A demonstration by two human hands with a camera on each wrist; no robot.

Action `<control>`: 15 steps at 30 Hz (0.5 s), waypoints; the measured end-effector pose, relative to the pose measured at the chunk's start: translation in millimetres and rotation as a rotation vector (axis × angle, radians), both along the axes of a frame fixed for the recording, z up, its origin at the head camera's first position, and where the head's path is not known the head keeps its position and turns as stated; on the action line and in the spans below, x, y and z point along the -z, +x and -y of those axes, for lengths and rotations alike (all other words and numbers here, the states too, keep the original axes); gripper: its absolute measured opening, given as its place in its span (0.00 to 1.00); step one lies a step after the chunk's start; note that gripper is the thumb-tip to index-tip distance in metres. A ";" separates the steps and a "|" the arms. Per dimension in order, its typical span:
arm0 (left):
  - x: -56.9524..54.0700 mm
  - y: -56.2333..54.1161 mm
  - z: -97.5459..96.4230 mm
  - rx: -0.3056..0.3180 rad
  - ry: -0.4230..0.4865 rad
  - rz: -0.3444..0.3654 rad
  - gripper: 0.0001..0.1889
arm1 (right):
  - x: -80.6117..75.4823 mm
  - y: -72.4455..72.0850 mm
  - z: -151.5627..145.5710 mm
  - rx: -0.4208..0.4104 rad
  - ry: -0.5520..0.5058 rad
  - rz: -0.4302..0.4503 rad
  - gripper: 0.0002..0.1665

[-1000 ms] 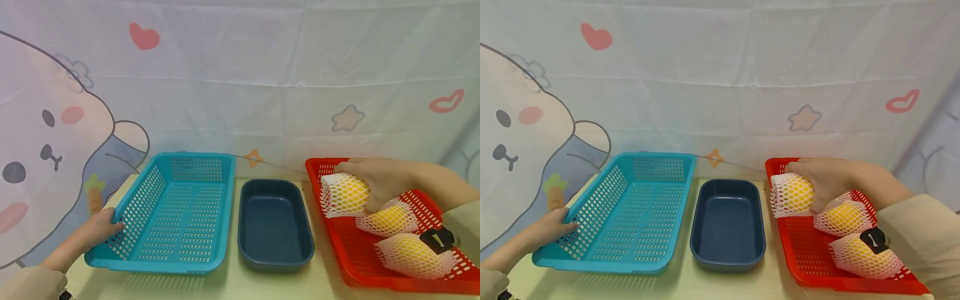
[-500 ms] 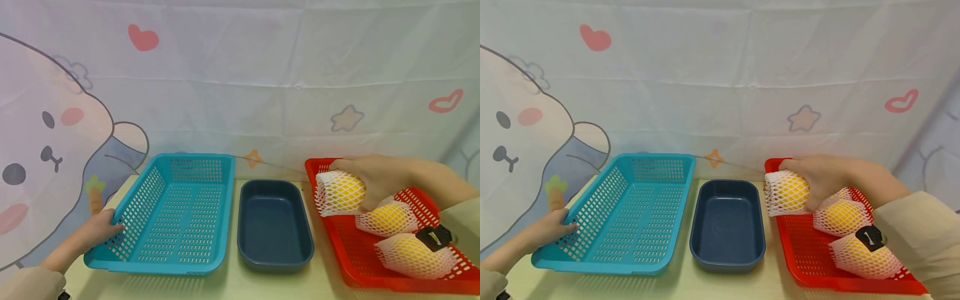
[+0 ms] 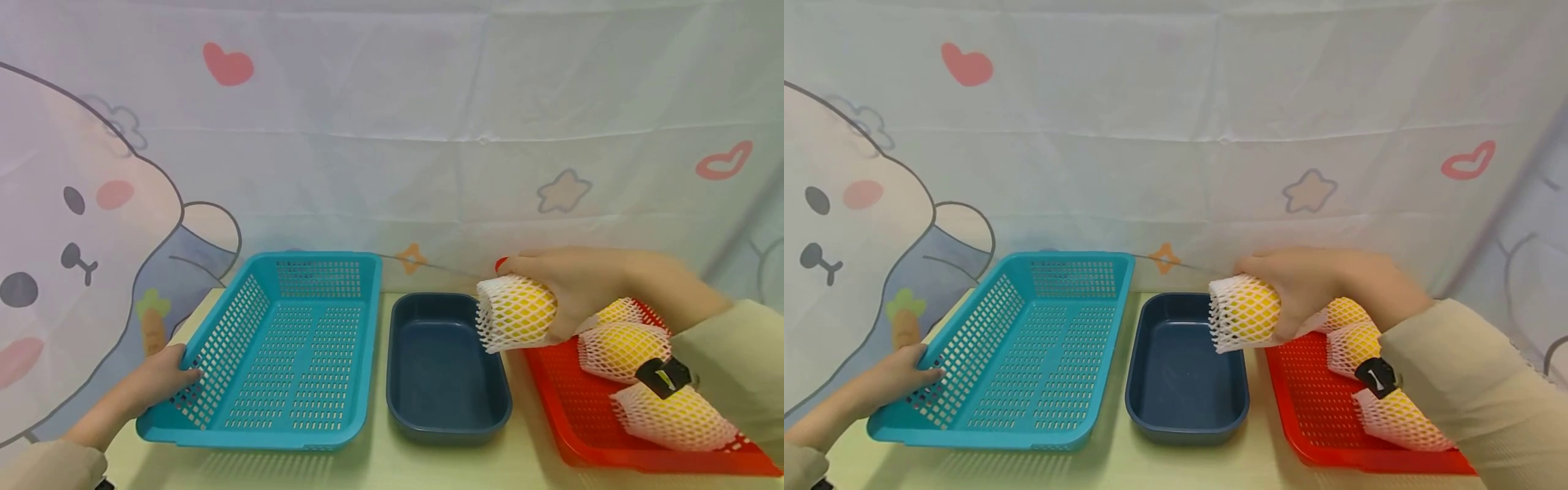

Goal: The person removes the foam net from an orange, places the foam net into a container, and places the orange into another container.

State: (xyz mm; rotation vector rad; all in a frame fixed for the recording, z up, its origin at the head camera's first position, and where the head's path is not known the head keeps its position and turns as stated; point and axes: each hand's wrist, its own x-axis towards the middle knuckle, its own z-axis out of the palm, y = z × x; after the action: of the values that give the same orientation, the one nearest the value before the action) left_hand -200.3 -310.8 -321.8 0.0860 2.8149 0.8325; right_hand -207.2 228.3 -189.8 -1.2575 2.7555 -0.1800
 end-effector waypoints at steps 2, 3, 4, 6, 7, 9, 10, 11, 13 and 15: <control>1.1 0.5 0.8 0.000 0.023 0.008 0.13 | 1.0 -1.3 5.3 -0.022 -0.004 -0.005 0.39; 1.4 0.9 1.0 -0.001 0.034 0.012 0.13 | 1.5 -1.9 7.7 -0.031 -0.006 -0.009 0.39; 1.7 1.1 1.3 -0.002 0.040 0.015 0.14 | 2.0 -2.3 9.9 -0.038 -0.008 -0.009 0.39; 2.1 1.4 1.8 -0.005 0.050 0.021 0.14 | 2.5 -2.8 13.5 -0.046 -0.013 -0.008 0.40; 2.3 1.9 1.9 -0.008 0.055 0.025 0.14 | 2.7 -2.9 14.8 -0.051 -0.014 -0.008 0.40; 2.7 2.7 2.1 -0.014 0.063 0.029 0.14 | 2.8 -2.9 17.3 -0.050 -0.015 -0.001 0.40; 2.7 2.7 2.3 -0.013 0.068 0.030 0.14 | 2.8 -2.9 18.4 -0.047 -0.015 0.002 0.40; 2.6 2.8 2.3 -0.011 0.072 0.029 0.14 | 2.7 -2.9 19.4 -0.043 -0.015 0.005 0.40; 2.5 3.0 2.1 -0.011 0.079 0.029 0.13 | 2.6 -3.1 21.8 -0.039 -0.014 0.007 0.40; 1.2 2.4 1.3 -0.006 0.082 0.029 0.14 | 3.2 -3.9 24.0 -0.045 -0.020 0.005 0.40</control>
State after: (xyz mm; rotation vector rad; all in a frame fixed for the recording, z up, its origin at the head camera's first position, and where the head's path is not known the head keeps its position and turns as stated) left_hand -197.8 -312.2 -323.1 0.0779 2.7550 0.9433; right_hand -211.1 204.3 -192.9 -1.3213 2.7247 -0.2077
